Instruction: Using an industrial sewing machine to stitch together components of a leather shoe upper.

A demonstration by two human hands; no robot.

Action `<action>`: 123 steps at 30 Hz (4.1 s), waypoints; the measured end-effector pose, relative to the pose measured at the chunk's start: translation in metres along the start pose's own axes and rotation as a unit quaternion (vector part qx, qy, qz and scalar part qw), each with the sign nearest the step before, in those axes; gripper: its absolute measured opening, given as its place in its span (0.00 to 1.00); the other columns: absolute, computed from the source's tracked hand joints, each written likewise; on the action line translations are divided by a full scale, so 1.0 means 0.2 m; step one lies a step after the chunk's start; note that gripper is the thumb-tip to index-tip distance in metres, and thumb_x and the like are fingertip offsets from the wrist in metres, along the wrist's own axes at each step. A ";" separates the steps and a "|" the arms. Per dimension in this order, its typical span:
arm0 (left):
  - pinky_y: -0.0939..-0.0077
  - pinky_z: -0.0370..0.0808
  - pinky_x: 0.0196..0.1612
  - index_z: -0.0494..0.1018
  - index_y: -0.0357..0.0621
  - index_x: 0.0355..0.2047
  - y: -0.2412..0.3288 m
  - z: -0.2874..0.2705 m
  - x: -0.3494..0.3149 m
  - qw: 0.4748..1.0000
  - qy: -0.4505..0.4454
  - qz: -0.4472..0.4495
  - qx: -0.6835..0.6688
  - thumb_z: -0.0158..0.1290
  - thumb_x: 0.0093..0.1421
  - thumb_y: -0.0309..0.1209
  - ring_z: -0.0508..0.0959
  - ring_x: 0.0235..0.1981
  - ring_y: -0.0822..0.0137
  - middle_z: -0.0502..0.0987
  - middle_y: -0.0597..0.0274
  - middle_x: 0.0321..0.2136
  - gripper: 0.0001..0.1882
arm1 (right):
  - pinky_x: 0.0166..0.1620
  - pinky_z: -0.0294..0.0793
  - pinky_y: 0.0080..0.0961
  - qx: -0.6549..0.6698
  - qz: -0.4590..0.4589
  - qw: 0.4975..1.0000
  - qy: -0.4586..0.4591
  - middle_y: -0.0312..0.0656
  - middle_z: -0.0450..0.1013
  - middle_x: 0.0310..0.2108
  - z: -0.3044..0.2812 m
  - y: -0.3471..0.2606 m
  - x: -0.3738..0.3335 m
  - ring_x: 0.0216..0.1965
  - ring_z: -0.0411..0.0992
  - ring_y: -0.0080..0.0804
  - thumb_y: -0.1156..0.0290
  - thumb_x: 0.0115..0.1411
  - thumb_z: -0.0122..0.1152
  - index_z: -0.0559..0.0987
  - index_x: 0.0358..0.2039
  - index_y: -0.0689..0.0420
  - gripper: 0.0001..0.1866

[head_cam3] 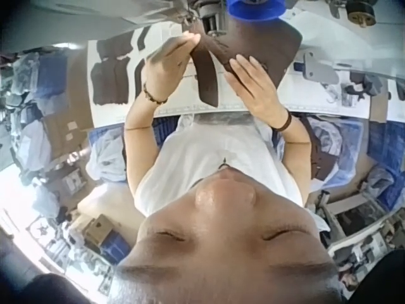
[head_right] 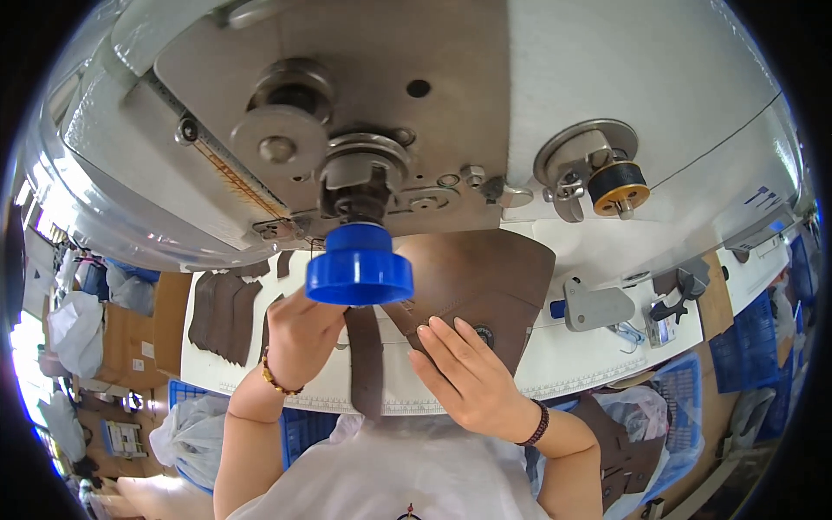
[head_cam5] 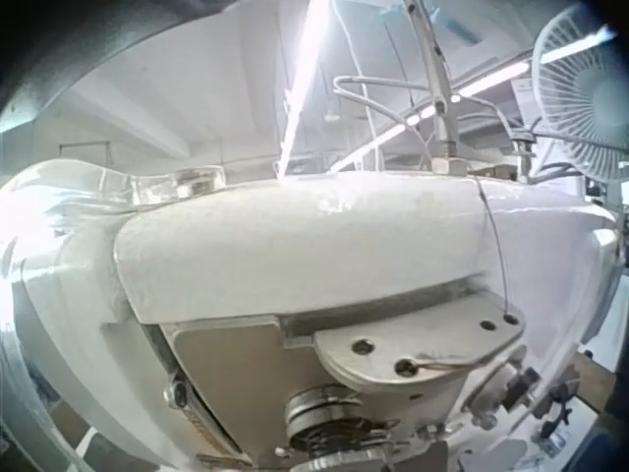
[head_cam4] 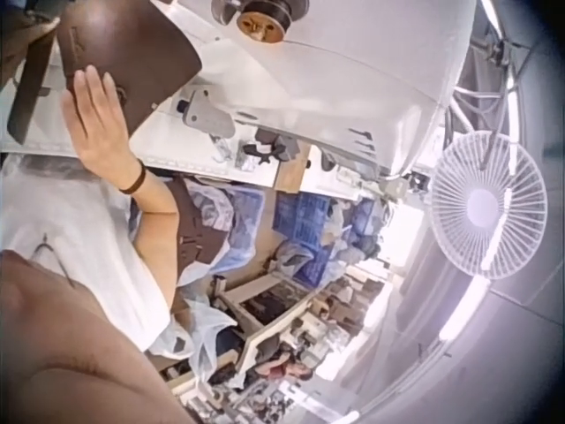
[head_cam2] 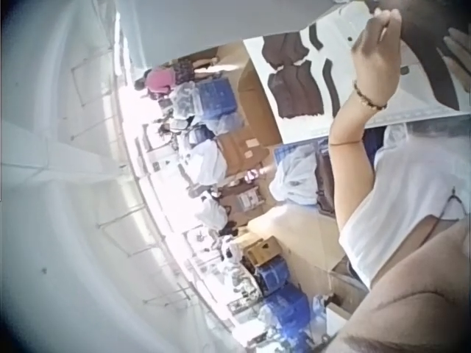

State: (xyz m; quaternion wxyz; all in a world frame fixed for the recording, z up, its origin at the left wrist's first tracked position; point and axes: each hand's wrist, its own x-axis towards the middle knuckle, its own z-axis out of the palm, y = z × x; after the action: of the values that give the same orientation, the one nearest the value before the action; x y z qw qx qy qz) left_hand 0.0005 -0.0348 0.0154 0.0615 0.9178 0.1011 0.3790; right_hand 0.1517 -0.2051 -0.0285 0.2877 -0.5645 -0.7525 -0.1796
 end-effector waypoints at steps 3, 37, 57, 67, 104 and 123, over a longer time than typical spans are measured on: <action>0.78 0.77 0.28 0.75 0.35 0.37 0.00 0.03 -0.03 0.997 -0.009 0.057 0.042 0.54 0.42 0.18 0.78 0.31 0.64 0.74 0.57 0.32 0.18 | 0.54 0.67 0.43 0.008 0.001 1.000 -0.003 0.57 0.70 0.46 0.00 -0.01 0.00 0.52 0.67 0.51 0.77 0.49 0.55 0.76 0.39 0.67 0.15; 0.79 0.76 0.27 0.73 0.34 0.32 -0.06 0.08 -0.01 0.988 0.019 0.126 0.092 0.53 0.41 0.19 0.78 0.34 0.63 0.74 0.57 0.32 0.13 | 0.56 0.59 0.54 0.062 0.071 0.995 -0.042 0.54 0.65 0.52 0.01 -0.08 0.05 0.57 0.62 0.46 0.78 0.46 0.58 0.75 0.38 0.68 0.16; 0.68 0.76 0.34 0.73 0.34 0.36 -0.14 0.00 -0.01 0.995 -0.004 0.086 -0.058 0.54 0.37 0.21 0.78 0.34 0.55 0.76 0.55 0.34 0.20 | 0.56 0.55 0.52 -0.042 0.204 0.978 -0.020 0.51 0.64 0.55 0.19 -0.37 0.05 0.57 0.62 0.44 0.73 0.51 0.53 0.73 0.48 0.59 0.21; 0.72 0.77 0.30 0.76 0.34 0.35 -0.09 0.00 -0.07 0.987 0.007 0.159 0.000 0.52 0.42 0.21 0.78 0.38 0.58 0.76 0.54 0.33 0.17 | 0.54 0.64 0.45 0.047 0.111 0.992 0.036 0.56 0.70 0.47 0.13 -0.32 0.02 0.51 0.68 0.47 0.76 0.49 0.55 0.75 0.41 0.67 0.17; 0.68 0.78 0.36 0.73 0.34 0.36 -0.19 0.00 0.04 0.988 -0.057 0.132 -0.065 0.54 0.41 0.22 0.78 0.34 0.57 0.75 0.54 0.36 0.17 | 0.52 0.65 0.47 0.065 0.116 0.990 0.052 0.56 0.69 0.46 0.16 -0.27 0.12 0.51 0.68 0.50 0.77 0.48 0.54 0.74 0.41 0.68 0.18; 0.77 0.80 0.31 0.75 0.32 0.30 -0.18 -0.01 -0.02 0.968 -0.020 0.251 0.021 0.55 0.43 0.20 0.79 0.37 0.61 0.76 0.56 0.31 0.10 | 0.55 0.62 0.47 0.133 0.125 0.982 0.036 0.55 0.68 0.49 0.11 -0.22 0.11 0.53 0.66 0.49 0.81 0.45 0.55 0.74 0.44 0.66 0.21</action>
State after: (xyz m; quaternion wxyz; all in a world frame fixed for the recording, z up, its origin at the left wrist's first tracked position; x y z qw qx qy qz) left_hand -0.0090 -0.0002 0.0070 -0.0529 0.9223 -0.1252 0.3617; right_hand 0.1009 -0.1884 -0.0293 0.4079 -0.6041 -0.6819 -0.0605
